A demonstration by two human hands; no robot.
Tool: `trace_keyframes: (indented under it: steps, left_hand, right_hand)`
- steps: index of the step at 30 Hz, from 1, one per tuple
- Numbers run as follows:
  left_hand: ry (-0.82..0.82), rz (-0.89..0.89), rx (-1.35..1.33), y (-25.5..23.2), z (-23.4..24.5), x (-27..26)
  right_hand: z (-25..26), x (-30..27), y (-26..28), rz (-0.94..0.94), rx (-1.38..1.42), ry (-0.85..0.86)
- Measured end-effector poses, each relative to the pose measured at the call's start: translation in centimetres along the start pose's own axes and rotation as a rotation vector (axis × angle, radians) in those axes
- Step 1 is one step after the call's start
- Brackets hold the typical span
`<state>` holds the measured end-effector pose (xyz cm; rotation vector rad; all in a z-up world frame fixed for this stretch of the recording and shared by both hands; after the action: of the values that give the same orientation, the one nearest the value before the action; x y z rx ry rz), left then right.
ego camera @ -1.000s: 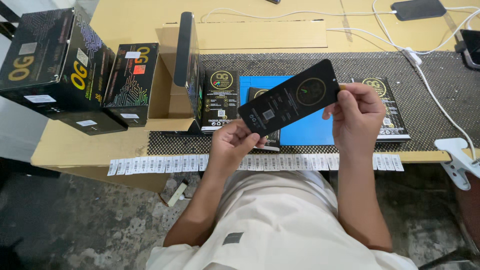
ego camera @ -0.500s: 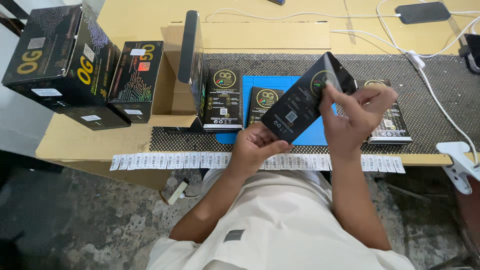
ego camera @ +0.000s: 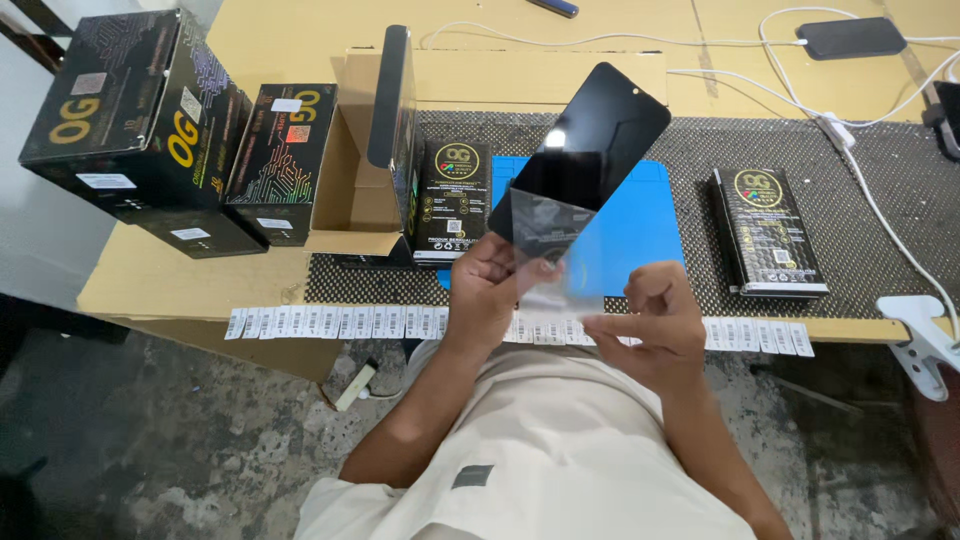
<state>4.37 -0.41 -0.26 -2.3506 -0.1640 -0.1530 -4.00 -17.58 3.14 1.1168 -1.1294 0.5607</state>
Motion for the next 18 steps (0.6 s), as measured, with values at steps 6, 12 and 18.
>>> trace_keyframes:
  steps: [6, 12, 18]
  left_hand:
    - [0.045, -0.035, 0.004, -2.8, -0.4, 0.6]
    - [0.083, -0.056, 0.049, -3.0, 1.1, 1.6]
    - [0.056, -0.11, 0.185, -2.4, 3.6, 2.3]
  right_hand:
    - [2.6, -0.3, -0.8, -0.094, 0.141, 0.091]
    - [4.3, -0.2, -2.1, -0.152, 0.334, 0.119]
    - [6.4, 0.3, -4.8, -0.281, 0.565, 0.016]
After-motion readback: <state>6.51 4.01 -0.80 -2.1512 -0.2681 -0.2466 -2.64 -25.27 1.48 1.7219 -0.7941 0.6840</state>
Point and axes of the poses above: each hand's wrist, its own x-axis towards the middle knuckle, its own z-axis out of the back of the hand, y = z × x, the point moved 3 cm from there along x, towards the middle knuckle, and after that the axes turned 14 degrees about -y, right-handed, at the moved point
